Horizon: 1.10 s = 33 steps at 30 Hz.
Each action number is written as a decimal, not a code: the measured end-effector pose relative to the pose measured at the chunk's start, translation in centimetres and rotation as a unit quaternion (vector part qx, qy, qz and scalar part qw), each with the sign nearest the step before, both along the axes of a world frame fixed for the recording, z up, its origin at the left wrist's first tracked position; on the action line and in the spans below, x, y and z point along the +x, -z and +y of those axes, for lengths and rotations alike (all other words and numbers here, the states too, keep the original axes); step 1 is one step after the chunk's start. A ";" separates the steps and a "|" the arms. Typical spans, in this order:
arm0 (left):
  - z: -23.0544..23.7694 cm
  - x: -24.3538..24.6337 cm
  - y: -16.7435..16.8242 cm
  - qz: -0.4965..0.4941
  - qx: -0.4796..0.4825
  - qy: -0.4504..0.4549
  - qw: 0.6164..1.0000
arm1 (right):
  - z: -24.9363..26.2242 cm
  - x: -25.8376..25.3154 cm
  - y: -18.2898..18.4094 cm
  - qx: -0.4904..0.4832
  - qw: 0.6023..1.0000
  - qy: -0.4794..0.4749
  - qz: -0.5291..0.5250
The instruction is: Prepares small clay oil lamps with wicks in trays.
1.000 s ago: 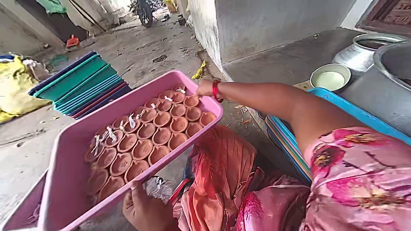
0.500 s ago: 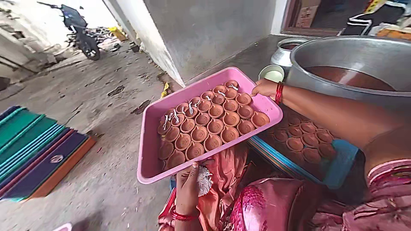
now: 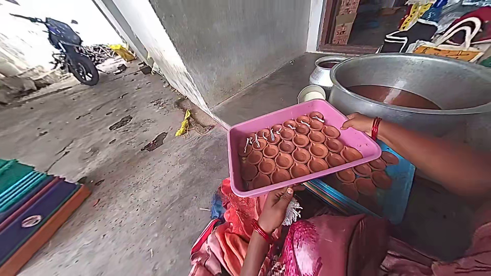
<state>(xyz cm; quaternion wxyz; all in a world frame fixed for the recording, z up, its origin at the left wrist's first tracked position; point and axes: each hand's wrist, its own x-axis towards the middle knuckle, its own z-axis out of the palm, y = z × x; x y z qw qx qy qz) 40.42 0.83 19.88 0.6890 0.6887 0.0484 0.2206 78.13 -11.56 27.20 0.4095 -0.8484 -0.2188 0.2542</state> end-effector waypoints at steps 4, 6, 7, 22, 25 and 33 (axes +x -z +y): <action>-0.4 0.2 0.3 0.019 -0.002 0.045 0.999 | -2.3 -0.1 1.4 -0.009 1.000 0.021 0.018; -0.6 0.2 0.5 0.031 -0.009 0.055 0.998 | -3.0 0.3 2.5 -0.006 0.999 0.025 0.022; -0.9 0.1 0.8 0.038 -0.015 0.061 0.997 | -3.4 0.2 2.9 -0.011 0.999 0.028 0.026; -0.5 -0.7 2.0 0.070 -0.046 0.100 0.991 | -3.4 2.5 0.7 -0.174 0.968 -0.098 -0.154; 0.6 -3.1 2.6 0.112 -0.066 0.087 0.988 | -3.6 2.5 0.8 -0.172 0.966 -0.093 -0.168; 6.1 -6.0 2.1 0.160 -0.159 -0.421 0.878 | -4.0 2.9 0.8 -0.170 0.963 -0.116 -0.173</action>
